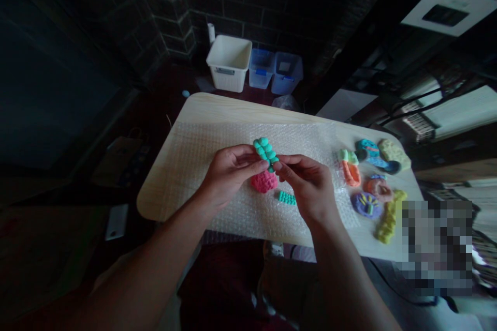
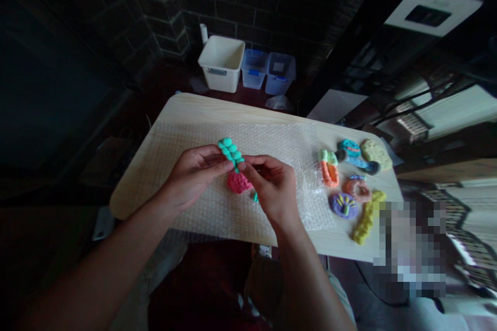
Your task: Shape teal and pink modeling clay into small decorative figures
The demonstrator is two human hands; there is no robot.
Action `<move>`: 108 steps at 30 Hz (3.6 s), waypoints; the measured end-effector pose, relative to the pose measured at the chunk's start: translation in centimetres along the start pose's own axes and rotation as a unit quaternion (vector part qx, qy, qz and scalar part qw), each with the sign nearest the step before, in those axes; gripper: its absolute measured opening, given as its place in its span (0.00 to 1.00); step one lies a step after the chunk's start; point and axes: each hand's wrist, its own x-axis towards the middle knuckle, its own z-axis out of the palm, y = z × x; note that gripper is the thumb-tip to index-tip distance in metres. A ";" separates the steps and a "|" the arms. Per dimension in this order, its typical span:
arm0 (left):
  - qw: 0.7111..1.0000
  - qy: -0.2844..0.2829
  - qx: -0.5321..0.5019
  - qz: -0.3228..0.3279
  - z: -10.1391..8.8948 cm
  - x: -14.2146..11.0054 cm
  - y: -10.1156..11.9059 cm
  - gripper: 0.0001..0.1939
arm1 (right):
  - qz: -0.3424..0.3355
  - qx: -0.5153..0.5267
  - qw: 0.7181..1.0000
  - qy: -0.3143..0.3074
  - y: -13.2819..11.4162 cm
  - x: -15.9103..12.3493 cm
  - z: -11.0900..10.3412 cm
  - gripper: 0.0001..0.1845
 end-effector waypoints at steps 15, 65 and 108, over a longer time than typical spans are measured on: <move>1.000 -0.010 -0.019 -0.007 0.1 0.0 0.2 0.10 | 0.016 0.042 0.999 -0.017 0.0 0.0 -0.2 0.09; 0.999 0.001 -0.035 -0.027 0.0 -0.6 0.7 0.11 | -0.003 -0.039 0.999 -0.004 -0.7 -0.6 0.3 0.05; 0.962 0.145 0.231 -0.008 -9.3 -3.4 3.0 0.22 | -0.124 -0.393 0.908 -0.071 3.5 1.3 2.2 0.15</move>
